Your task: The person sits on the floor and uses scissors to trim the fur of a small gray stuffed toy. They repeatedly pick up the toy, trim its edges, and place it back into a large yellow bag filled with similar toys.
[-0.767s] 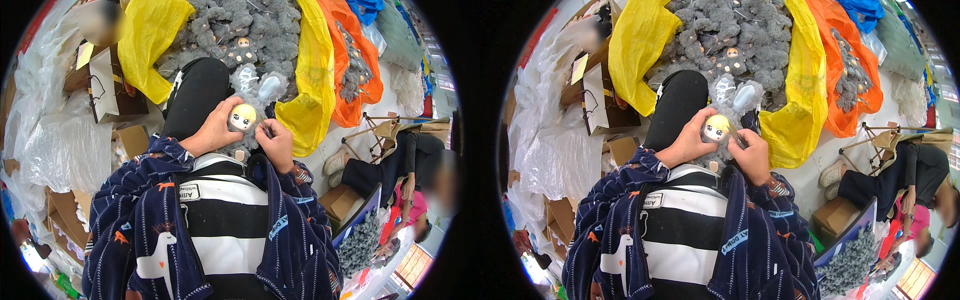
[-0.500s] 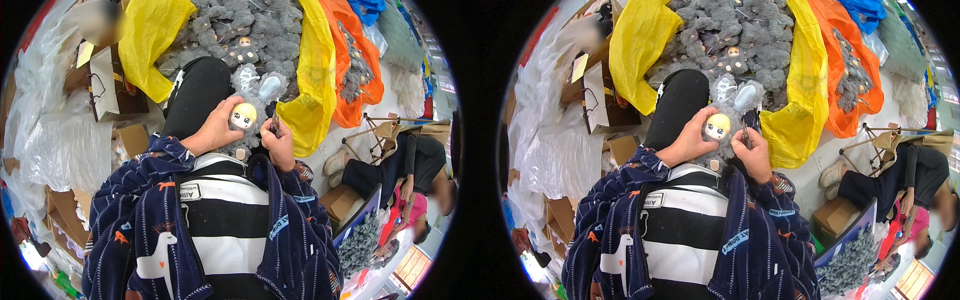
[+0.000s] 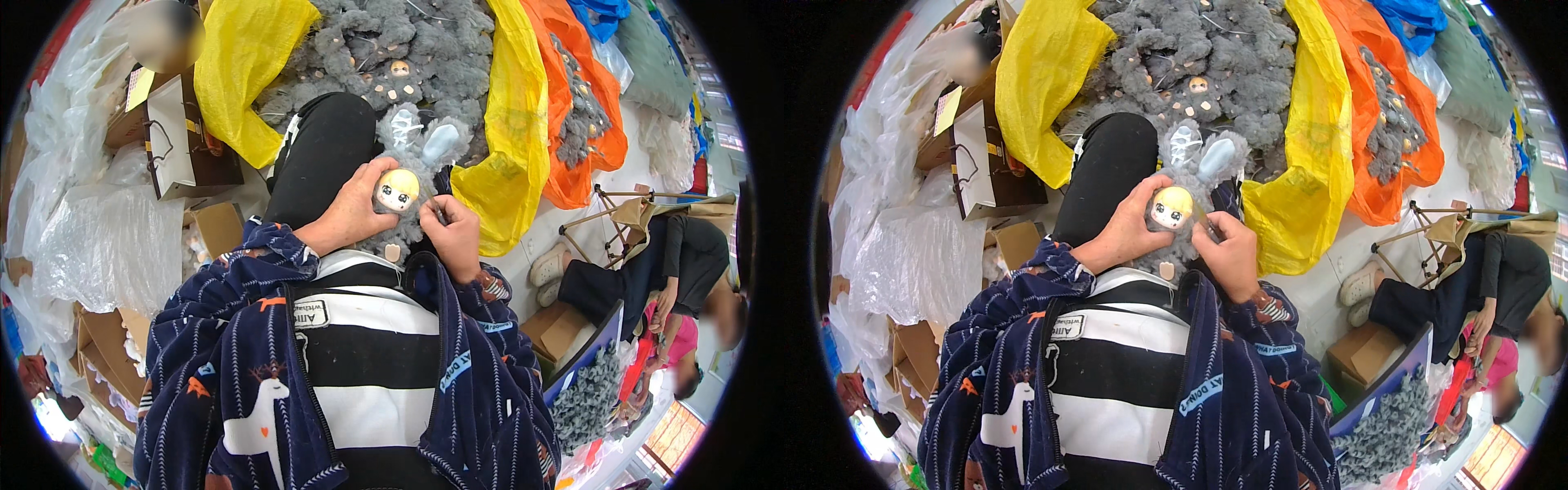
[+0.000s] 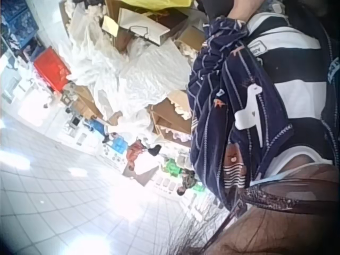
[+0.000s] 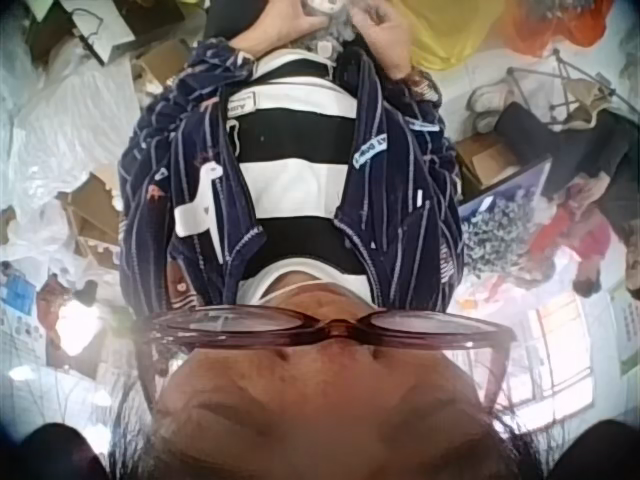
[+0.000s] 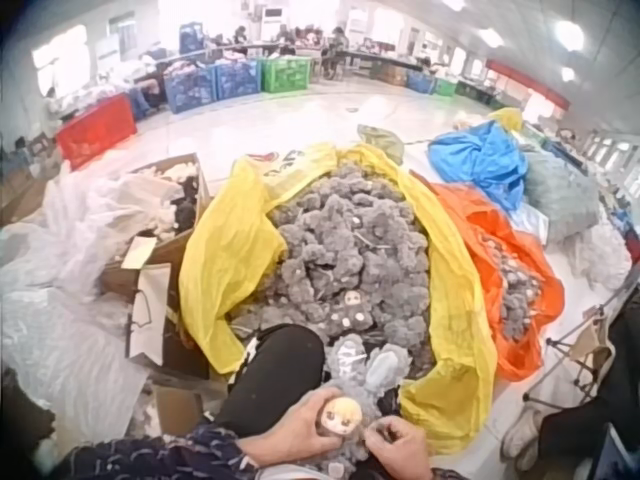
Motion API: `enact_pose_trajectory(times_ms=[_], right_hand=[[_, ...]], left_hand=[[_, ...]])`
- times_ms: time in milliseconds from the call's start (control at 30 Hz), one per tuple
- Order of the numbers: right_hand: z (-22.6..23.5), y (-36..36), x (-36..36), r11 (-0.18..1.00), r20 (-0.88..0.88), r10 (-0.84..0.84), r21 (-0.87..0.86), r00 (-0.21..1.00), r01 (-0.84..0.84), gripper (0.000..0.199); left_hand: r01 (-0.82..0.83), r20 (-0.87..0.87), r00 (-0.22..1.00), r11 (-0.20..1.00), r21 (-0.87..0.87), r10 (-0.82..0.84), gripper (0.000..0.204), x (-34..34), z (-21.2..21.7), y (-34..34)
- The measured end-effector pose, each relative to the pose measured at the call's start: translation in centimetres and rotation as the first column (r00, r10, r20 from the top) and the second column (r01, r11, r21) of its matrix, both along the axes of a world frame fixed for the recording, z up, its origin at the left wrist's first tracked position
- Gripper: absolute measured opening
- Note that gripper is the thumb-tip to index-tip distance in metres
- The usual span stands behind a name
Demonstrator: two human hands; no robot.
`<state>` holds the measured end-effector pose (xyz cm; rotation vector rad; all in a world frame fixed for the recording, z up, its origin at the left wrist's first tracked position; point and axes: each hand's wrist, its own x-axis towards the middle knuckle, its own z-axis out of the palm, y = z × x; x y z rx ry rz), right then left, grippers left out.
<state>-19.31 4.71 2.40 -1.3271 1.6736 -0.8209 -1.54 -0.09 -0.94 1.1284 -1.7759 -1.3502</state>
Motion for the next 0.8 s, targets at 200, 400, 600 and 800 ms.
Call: enact_pose_trajectory(times_ms=[200,400,600,800], right_hand=[[-1.3,-0.1,-0.6,0.945,0.698,-0.289,0.318,0.655,0.078,0.009],[-0.5,0.4,-1.8,0.967,0.471,-0.216,0.227,0.855,0.12,0.01],[-0.3,0.8,-2.2,0.912,-0.287,0.088,-0.362,0.954,-0.193,0.024],[-0.7,0.9,-2.2,0.851,-0.508,0.085,-0.411,0.857,-0.328,0.025]], left_hand=[[0.005,0.024,1.0,0.999,-0.033,-0.004,0.066,0.0,-0.1,0.0],[0.008,0.012,1.0,1.0,0.012,-0.008,0.067,0.0,0.0,0.0],[0.002,0.009,1.0,0.999,0.038,-0.002,0.066,0.0,0.1,0.0],[-0.009,0.036,0.999,1.0,0.02,0.008,0.065,-0.1,0.0,-0.1]])
